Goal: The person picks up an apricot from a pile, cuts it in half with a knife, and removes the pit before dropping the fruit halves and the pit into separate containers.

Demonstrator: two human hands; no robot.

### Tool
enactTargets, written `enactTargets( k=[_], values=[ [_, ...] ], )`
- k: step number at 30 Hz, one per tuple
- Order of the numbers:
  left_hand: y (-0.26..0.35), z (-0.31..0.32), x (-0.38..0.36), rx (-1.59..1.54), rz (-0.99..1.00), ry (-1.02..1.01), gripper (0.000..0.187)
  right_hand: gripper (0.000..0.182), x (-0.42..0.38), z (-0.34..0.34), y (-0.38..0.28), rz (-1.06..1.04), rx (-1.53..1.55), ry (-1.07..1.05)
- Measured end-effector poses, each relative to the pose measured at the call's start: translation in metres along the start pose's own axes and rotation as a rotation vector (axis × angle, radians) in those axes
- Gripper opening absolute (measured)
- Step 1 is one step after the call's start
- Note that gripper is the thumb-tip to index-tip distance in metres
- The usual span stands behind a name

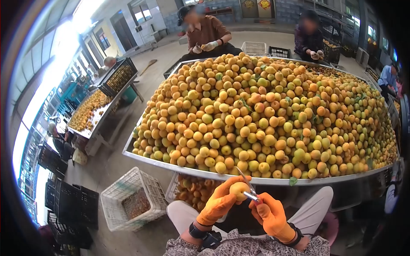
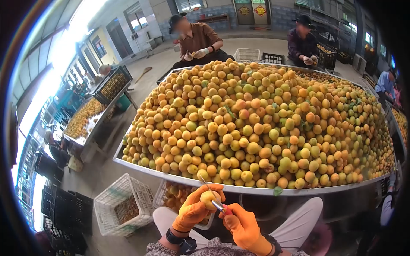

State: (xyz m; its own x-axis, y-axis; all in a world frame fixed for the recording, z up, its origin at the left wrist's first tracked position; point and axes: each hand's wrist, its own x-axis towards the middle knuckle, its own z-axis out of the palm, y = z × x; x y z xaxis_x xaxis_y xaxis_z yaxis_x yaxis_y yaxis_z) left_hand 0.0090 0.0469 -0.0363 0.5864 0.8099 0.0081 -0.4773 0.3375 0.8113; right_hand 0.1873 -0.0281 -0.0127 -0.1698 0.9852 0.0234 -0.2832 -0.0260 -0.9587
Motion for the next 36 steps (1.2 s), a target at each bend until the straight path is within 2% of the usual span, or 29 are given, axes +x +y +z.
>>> enactTargets(
  k=[5, 7, 10, 12, 14, 15, 19, 22, 23, 24, 25, 26, 28, 29, 30, 32, 33, 34, 36],
  values=[
    [0.000, 0.014, -0.019, 0.044, 0.033, 0.017, 0.083, 0.037, -0.011, 0.003, 0.009, 0.009, -0.151, -0.010],
    [-0.006, 0.007, -0.025, 0.073, 0.033, 0.009, 0.083, 0.036, -0.015, 0.003, 0.009, -0.005, -0.352, 0.000],
    [-0.002, 0.009, -0.035, 0.164, 0.032, 0.009, 0.082, 0.035, -0.018, 0.005, 0.006, -0.028, -0.464, -0.016],
    [0.001, 0.010, -0.038, 0.225, 0.036, 0.015, 0.081, 0.035, -0.019, 0.004, 0.006, -0.030, -0.491, -0.035],
    [0.001, 0.010, -0.040, 0.374, 0.137, -0.035, 0.072, 0.036, -0.020, 0.003, 0.009, -0.020, -0.514, -0.055],
    [0.004, 0.012, -0.044, 0.361, 0.059, 0.013, 0.080, 0.036, -0.020, 0.002, 0.012, -0.037, -0.523, -0.064],
    [-0.004, 0.012, -0.048, 0.376, 0.050, 0.015, 0.079, 0.039, -0.020, 0.001, 0.022, -0.047, -0.515, -0.080],
    [-0.005, 0.018, -0.041, 0.474, 0.138, 0.025, 0.065, 0.040, -0.022, -0.005, 0.042, -0.074, -0.481, -0.059],
    [-0.009, 0.013, -0.037, 0.479, 0.143, 0.016, 0.065, 0.038, -0.019, -0.009, 0.049, -0.047, -0.380, -0.055],
    [-0.012, 0.006, -0.031, 0.653, 0.160, -0.013, 0.054, 0.037, -0.018, -0.011, 0.052, -0.024, -0.277, -0.051],
    [-0.011, 0.006, -0.021, 0.834, 0.188, -0.059, 0.044, 0.037, -0.021, -0.006, 0.047, 0.206, 0.079, 0.064],
    [-0.013, 0.004, -0.019, 0.835, 0.185, -0.075, 0.044, 0.037, -0.022, -0.015, 0.041, 0.199, 0.081, 0.078],
    [-0.008, 0.009, -0.007, 0.881, 0.128, -0.176, 0.044, 0.042, -0.021, -0.047, 0.023, 0.671, 0.490, -0.168],
    [-0.013, 0.007, 0.001, 0.938, 0.254, -0.243, 0.045, 0.046, -0.027, -0.053, 0.014, 0.693, 0.521, -0.197],
    [-0.012, 0.014, 0.002, 1.001, 0.311, -0.132, 0.048, 0.046, -0.040, -0.054, 0.002, 0.685, 0.519, -0.184],
    [-0.003, 0.003, 0.010, 0.700, 0.126, 0.007, 0.051, 0.047, -0.068, -0.058, -0.015, 0.573, 0.523, -0.267],
    [0.006, 0.009, 0.005, 0.408, 0.042, -0.031, 0.060, 0.044, -0.080, -0.079, 0.007, 0.517, 0.843, -0.392],
    [0.008, 0.013, 0.004, 0.316, -0.008, -0.061, 0.075, 0.043, -0.080, -0.074, 0.000, 0.309, 0.493, -0.133],
    [-0.006, 0.022, 0.004, 0.286, 0.065, -0.082, 0.086, 0.041, -0.065, -0.071, 0.010, 0.015, -0.448, 0.296]
  ],
)
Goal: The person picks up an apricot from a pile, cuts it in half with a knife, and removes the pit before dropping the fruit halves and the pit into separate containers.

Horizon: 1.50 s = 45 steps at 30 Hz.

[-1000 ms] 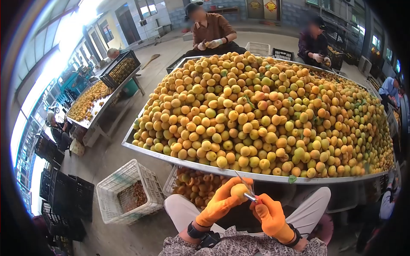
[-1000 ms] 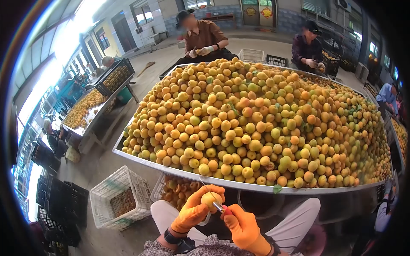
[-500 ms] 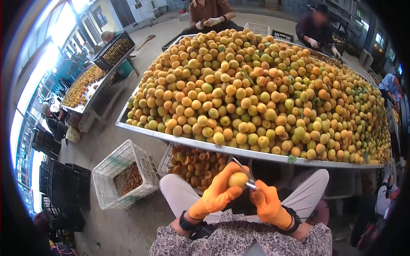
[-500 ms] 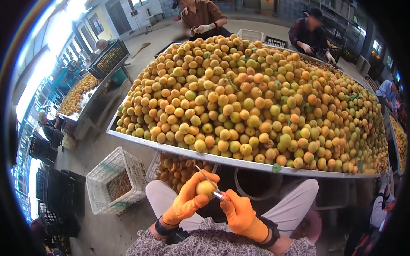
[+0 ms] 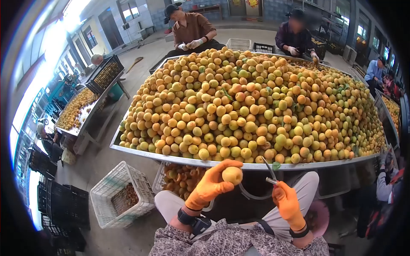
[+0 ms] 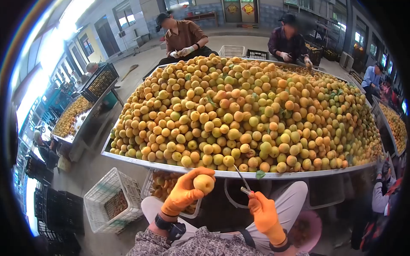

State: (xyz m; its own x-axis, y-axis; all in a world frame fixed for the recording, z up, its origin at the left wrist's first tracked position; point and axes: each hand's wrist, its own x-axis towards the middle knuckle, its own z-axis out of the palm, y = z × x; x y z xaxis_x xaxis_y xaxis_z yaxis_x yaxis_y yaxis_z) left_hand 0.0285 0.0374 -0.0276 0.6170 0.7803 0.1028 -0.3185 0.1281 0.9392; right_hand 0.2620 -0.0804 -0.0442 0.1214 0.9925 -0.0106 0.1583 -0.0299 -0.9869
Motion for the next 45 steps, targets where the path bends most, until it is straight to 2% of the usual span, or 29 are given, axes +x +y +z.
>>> enactTargets(
  k=[2, 4, 5, 9, 13, 16, 18, 19, 21, 24, 27, 29, 30, 32, 34, 35, 36, 37, 38, 40, 41, 42, 44, 45],
  values=[
    [-0.005, 0.007, 0.000, -0.054, 0.014, 0.001, 0.088, 0.040, -0.005, 0.003, -0.019, -0.025, 0.090, -0.044],
    [-0.006, 0.009, -0.006, -0.190, -0.048, -0.053, 0.086, 0.040, -0.010, 0.009, -0.030, -0.092, 0.017, -0.214],
    [-0.006, 0.011, -0.007, -0.184, -0.047, -0.053, 0.086, 0.039, -0.010, 0.010, -0.031, -0.001, 0.126, -0.298],
    [-0.012, 0.016, -0.013, -0.239, -0.078, -0.031, 0.089, 0.039, -0.006, 0.022, -0.033, -0.016, 0.093, -0.353],
    [-0.011, 0.019, -0.018, -0.239, -0.049, -0.026, 0.088, 0.039, -0.006, 0.028, -0.027, -0.024, 0.055, -0.366],
    [-0.014, 0.025, -0.018, -0.267, 0.016, -0.040, 0.078, 0.037, -0.006, 0.032, -0.020, -0.028, 0.045, -0.350],
    [-0.013, 0.035, -0.021, -0.271, 0.074, -0.031, 0.076, 0.052, -0.006, 0.037, -0.014, -0.116, -0.025, -0.294],
    [-0.011, 0.035, -0.025, -0.259, 0.082, -0.054, 0.074, 0.052, -0.007, 0.039, -0.015, -0.117, -0.028, -0.301],
    [-0.006, 0.039, -0.029, -0.235, 0.087, -0.074, 0.074, 0.034, -0.010, 0.042, -0.017, -0.224, -0.069, -0.254],
    [0.001, 0.042, -0.033, -0.207, 0.094, -0.089, 0.073, 0.035, -0.013, 0.044, -0.016, -0.220, -0.076, -0.260],
    [0.010, 0.031, -0.035, -0.054, 0.084, -0.086, 0.069, 0.036, -0.012, 0.045, -0.005, -0.209, -0.040, -0.305],
    [0.026, 0.014, -0.024, 0.611, 0.211, -0.247, 0.066, 0.036, -0.013, 0.048, -0.003, -0.168, -0.017, -0.315],
    [0.030, 0.007, -0.017, 0.738, 0.192, -0.319, 0.064, 0.037, -0.013, 0.050, -0.003, -0.132, 0.007, -0.318],
    [0.035, 0.005, -0.012, 0.508, 0.062, -0.374, 0.069, 0.039, -0.014, 0.058, 0.009, -0.176, 0.054, -0.286],
    [0.026, 0.028, -0.024, -0.091, -0.023, -0.220, 0.076, 0.042, -0.012, 0.065, 0.009, -0.237, 0.095, -0.256],
    [0.014, 0.034, -0.028, -0.198, -0.020, -0.225, 0.083, 0.043, -0.011, 0.070, 0.007, -0.329, 0.157, -0.173],
    [0.008, 0.048, -0.036, -0.366, -0.025, -0.216, 0.080, 0.046, -0.009, 0.076, 0.004, -0.419, 0.220, -0.089],
    [0.010, 0.053, -0.039, -0.349, -0.005, -0.168, 0.078, 0.047, -0.004, 0.081, -0.005, -0.565, 0.186, -0.026],
    [0.010, 0.056, -0.042, -0.337, 0.014, -0.115, 0.077, 0.047, -0.004, 0.076, -0.002, -0.562, 0.177, -0.031],
    [0.025, 0.048, -0.042, -0.186, 0.011, -0.138, 0.071, 0.047, -0.005, 0.058, 0.007, -0.413, 0.024, -0.271],
    [0.028, 0.035, -0.036, 0.030, 0.047, -0.196, 0.066, 0.047, -0.004, 0.053, 0.008, -0.413, 0.018, -0.282],
    [0.040, 0.028, -0.033, 0.026, 0.053, -0.186, 0.066, 0.047, -0.003, 0.050, 0.010, -0.364, -0.007, -0.314],
    [0.061, 0.018, -0.026, 0.984, 0.209, -0.328, 0.063, 0.046, -0.004, 0.050, 0.013, -0.311, -0.031, -0.353],
    [0.064, 0.016, -0.025, 1.018, 0.186, -0.352, 0.063, 0.046, -0.004, 0.051, 0.016, -0.291, 0.013, -0.365]
  ],
)
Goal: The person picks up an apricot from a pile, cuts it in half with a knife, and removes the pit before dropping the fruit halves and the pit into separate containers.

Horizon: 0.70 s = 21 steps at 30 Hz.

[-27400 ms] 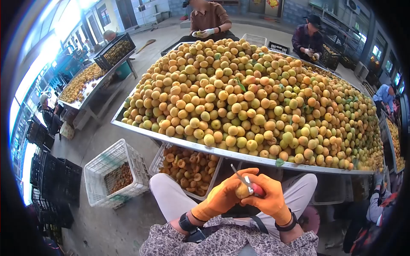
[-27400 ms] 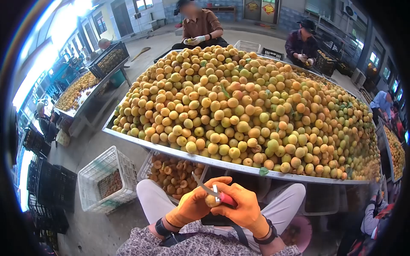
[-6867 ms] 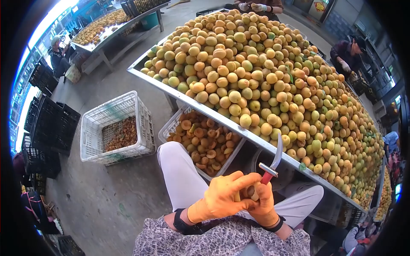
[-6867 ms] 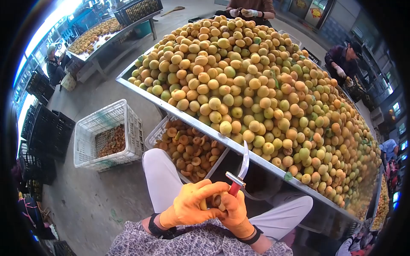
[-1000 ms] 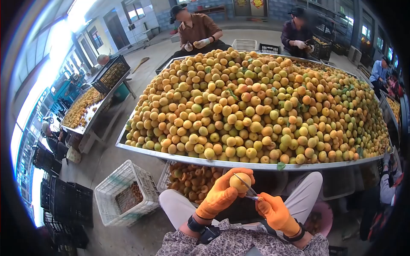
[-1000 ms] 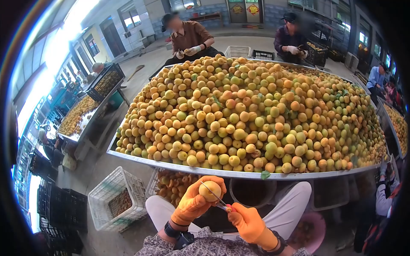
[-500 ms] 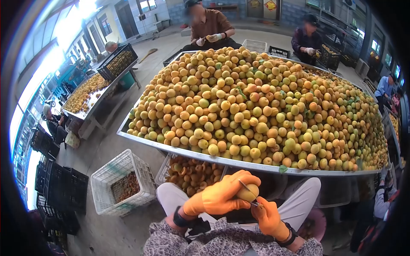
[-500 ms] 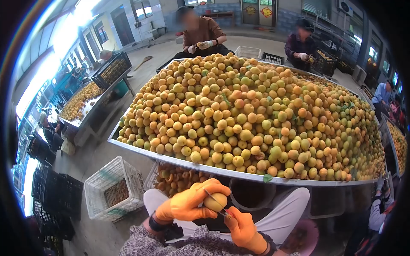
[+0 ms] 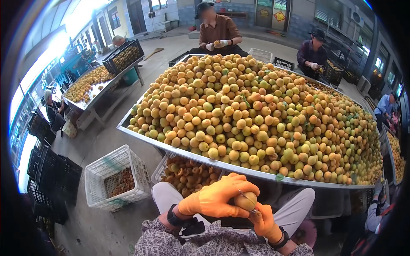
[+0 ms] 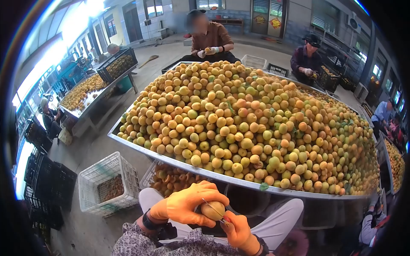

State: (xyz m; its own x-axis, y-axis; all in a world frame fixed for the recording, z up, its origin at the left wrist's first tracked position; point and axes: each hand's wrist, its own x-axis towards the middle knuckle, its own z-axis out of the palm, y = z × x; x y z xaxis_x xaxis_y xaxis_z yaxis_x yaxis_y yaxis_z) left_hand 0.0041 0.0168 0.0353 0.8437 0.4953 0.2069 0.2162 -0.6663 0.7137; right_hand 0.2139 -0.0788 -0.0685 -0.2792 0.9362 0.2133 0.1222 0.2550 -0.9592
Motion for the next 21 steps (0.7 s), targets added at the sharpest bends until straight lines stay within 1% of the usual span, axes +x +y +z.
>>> enactTargets(
  k=[1, 2, 3, 4, 5, 7, 9, 11, 13, 14, 15, 16, 17, 18, 19, 20, 21],
  values=[
    [-0.003, 0.007, 0.000, 0.002, -0.001, 0.000, 0.063, 0.045, 0.000, 0.001, 0.001, 0.011, 0.047, -0.002],
    [-0.008, 0.022, 0.001, -0.506, 0.018, 0.033, 0.065, 0.045, 0.002, 0.006, 0.000, 0.004, 0.045, -0.001],
    [-0.010, 0.037, 0.002, -1.013, 0.040, 0.063, 0.067, 0.046, 0.005, 0.014, -0.003, -0.084, 0.092, 0.086],
    [0.002, 0.048, 0.001, -1.166, 0.000, 0.141, 0.072, 0.047, 0.008, 0.020, -0.006, -0.173, 0.139, 0.177],
    [0.013, 0.060, -0.001, -1.268, -0.011, 0.210, 0.073, 0.047, 0.010, 0.025, -0.007, -0.181, 0.135, 0.185],
    [0.016, 0.062, -0.004, -1.158, -0.009, 0.291, 0.067, 0.049, 0.010, 0.029, -0.010, -0.290, 0.042, 0.253],
    [-0.004, 0.049, -0.004, -0.753, 0.113, 0.283, 0.062, 0.050, 0.006, 0.022, -0.016, -0.241, 0.096, 0.200],
    [0.004, 0.015, -0.003, -0.300, 0.100, 0.212, 0.055, 0.052, 0.004, 0.010, -0.019, -0.020, 0.081, 0.030],
    [0.006, -0.004, -0.004, -0.024, 0.123, 0.161, 0.058, 0.053, 0.002, 0.010, -0.010, 0.018, 0.079, 0.004],
    [0.002, -0.009, -0.004, -0.009, 0.119, 0.110, 0.062, 0.052, 0.004, 0.010, -0.009, 0.024, 0.090, -0.003],
    [-0.001, -0.002, -0.003, -0.005, 0.122, 0.110, 0.062, 0.050, 0.005, 0.011, -0.007, 0.030, 0.102, -0.009],
    [-0.003, 0.013, -0.004, -0.512, 0.074, 0.138, 0.064, 0.049, 0.006, 0.015, -0.005, -0.046, 0.081, 0.023],
    [-0.003, 0.027, -0.005, -1.014, 0.022, 0.161, 0.066, 0.049, 0.008, 0.019, -0.004, -0.056, 0.079, 0.023],
    [0.001, 0.042, -0.009, -1.183, -0.036, 0.205, 0.071, 0.050, 0.011, 0.023, -0.004, -0.118, 0.088, 0.089],
    [0.010, 0.052, -0.010, -1.329, -0.051, 0.247, 0.071, 0.050, 0.013, 0.029, -0.004, -0.175, 0.096, 0.155],
    [0.016, 0.052, -0.012, -1.279, -0.075, 0.285, 0.068, 0.053, 0.021, 0.037, -0.006, -0.300, 0.084, 0.264],
    [0.021, 0.050, -0.015, -1.232, -0.100, 0.328, 0.066, 0.053, 0.020, 0.031, -0.007, -0.299, 0.079, 0.255]
  ],
)
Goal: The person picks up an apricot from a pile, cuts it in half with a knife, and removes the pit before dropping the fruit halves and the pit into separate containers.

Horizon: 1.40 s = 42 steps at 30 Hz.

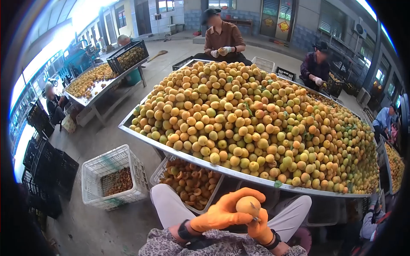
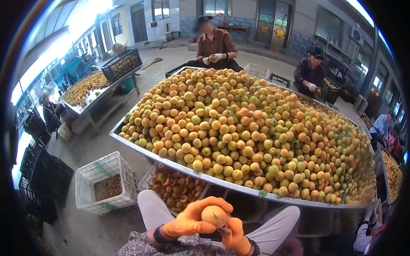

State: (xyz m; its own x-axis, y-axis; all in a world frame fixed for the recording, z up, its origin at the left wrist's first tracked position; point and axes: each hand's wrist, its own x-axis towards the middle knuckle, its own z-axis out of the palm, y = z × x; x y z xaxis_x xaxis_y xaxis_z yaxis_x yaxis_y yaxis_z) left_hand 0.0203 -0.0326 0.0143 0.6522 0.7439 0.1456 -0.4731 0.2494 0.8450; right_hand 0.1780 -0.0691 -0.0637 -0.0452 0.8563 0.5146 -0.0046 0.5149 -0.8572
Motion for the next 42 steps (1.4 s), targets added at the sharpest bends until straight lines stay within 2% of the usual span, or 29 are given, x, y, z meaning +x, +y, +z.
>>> enactTargets(
  k=[3, 4, 6, 8, 9, 10, 12, 14, 15, 18, 20, 21, 22, 23, 24, 25, 26, 27, 28, 29, 30, 32, 33, 34, 36, 37, 38, 40, 42],
  values=[
    [0.033, -0.026, 0.011, 0.961, 0.273, -0.203, 0.050, 0.059, -0.001, -0.033, 0.003, 0.177, -0.063, -0.329],
    [0.039, -0.029, 0.012, 1.186, 0.290, -0.232, 0.047, 0.059, -0.001, -0.033, 0.002, 0.179, -0.060, -0.336],
    [0.040, -0.034, 0.015, 1.169, 0.247, -0.258, 0.053, 0.058, 0.003, -0.034, -0.001, 0.230, -0.102, -0.357],
    [0.025, -0.032, 0.013, 0.688, 0.154, -0.198, 0.062, 0.058, -0.002, -0.021, 0.001, 0.182, -0.090, -0.300],
    [0.016, -0.020, 0.006, 0.253, 0.011, -0.066, 0.070, 0.058, -0.003, -0.014, 0.000, 0.133, -0.109, -0.224],
    [0.005, -0.018, 0.003, 0.054, -0.016, -0.052, 0.066, 0.058, -0.004, -0.010, 0.000, 0.085, -0.129, -0.145],
    [-0.001, -0.014, -0.003, 0.068, -0.032, 0.025, 0.059, 0.056, -0.008, -0.015, 0.008, 0.100, -0.065, -0.157],
    [0.011, -0.019, -0.003, 0.396, 0.090, 0.017, 0.054, 0.053, -0.005, -0.025, 0.006, 0.123, -0.083, -0.252],
    [0.016, -0.025, 0.000, 0.685, 0.233, 0.006, 0.054, 0.048, -0.004, -0.028, 0.001, 0.174, -0.037, -0.283],
    [0.032, -0.032, 0.003, 1.310, 0.323, 0.008, 0.048, 0.046, 0.003, -0.040, -0.006, 0.305, -0.166, -0.375],
    [0.027, -0.046, 0.006, 1.267, 0.233, 0.016, 0.046, 0.040, 0.006, -0.040, -0.011, 0.370, -0.131, -0.369],
    [0.017, -0.055, 0.007, 1.077, 0.136, 0.084, 0.046, 0.037, 0.008, -0.041, -0.013, 0.424, -0.165, -0.355],
    [0.007, -0.066, 0.006, 1.086, 0.128, 0.078, 0.046, 0.035, 0.008, -0.042, -0.015, 0.477, -0.197, -0.340],
    [-0.001, -0.078, 0.006, 0.803, 0.060, 0.190, 0.044, 0.029, 0.001, -0.044, -0.016, 0.557, 0.027, -0.159],
    [-0.005, -0.082, 0.006, 0.514, -0.009, 0.299, 0.041, 0.020, 0.000, -0.046, -0.022, 0.551, 0.228, 0.047],
    [-0.006, -0.088, 0.000, 0.283, -0.087, 0.291, 0.047, 0.017, 0.000, -0.048, -0.023, 0.468, 0.202, 0.077],
    [-0.012, -0.085, -0.001, 0.285, -0.101, 0.285, 0.047, 0.014, 0.004, -0.049, -0.025, 0.385, 0.175, 0.112],
    [-0.019, -0.078, 0.000, 0.071, -0.073, 0.200, 0.054, 0.012, 0.020, -0.039, -0.034, 0.346, 0.118, 0.062],
    [-0.027, -0.072, 0.001, -0.145, -0.042, 0.116, 0.062, 0.033, 0.025, -0.034, -0.029, 0.396, 0.065, -0.001],
    [-0.035, -0.070, 0.001, -0.221, -0.086, 0.049, 0.072, 0.044, 0.036, -0.030, -0.026, 0.200, -0.094, -0.069],
    [-0.039, -0.063, 0.002, -0.378, -0.124, 0.009, 0.073, 0.054, 0.046, -0.026, -0.024, 0.002, -0.252, -0.141],
    [-0.044, -0.042, 0.004, -0.470, -0.175, 0.177, 0.070, 0.055, 0.053, -0.019, -0.020, 0.007, -0.203, -0.194],
    [-0.045, -0.042, 0.004, -0.526, -0.194, 0.135, 0.061, 0.057, 0.055, -0.018, -0.019, 0.013, -0.147, -0.249],
    [-0.050, -0.047, 0.003, -0.527, -0.191, 0.140, 0.061, 0.057, 0.056, -0.019, -0.018, 0.014, -0.144, -0.254],
    [-0.053, -0.053, 0.004, -0.106, -0.333, 0.167, 0.043, 0.059, 0.055, -0.023, -0.018, 0.004, -0.307, -0.324],
    [-0.056, -0.049, -0.006, 0.430, -0.052, 0.125, 0.029, 0.059, 0.053, -0.024, -0.017, 0.008, -0.305, -0.328],
    [-0.054, -0.049, -0.004, 0.425, -0.051, 0.130, 0.029, 0.059, 0.051, -0.025, -0.016, -0.023, -0.404, -0.351],
    [-0.054, -0.048, -0.005, 0.520, -0.118, 0.151, 0.047, 0.060, 0.048, -0.027, -0.013, -0.049, -0.499, -0.380],
    [-0.054, -0.043, -0.002, 0.406, -0.219, 0.211, 0.044, 0.056, 0.046, -0.027, -0.008, -0.047, -0.562, -0.431]
  ],
)
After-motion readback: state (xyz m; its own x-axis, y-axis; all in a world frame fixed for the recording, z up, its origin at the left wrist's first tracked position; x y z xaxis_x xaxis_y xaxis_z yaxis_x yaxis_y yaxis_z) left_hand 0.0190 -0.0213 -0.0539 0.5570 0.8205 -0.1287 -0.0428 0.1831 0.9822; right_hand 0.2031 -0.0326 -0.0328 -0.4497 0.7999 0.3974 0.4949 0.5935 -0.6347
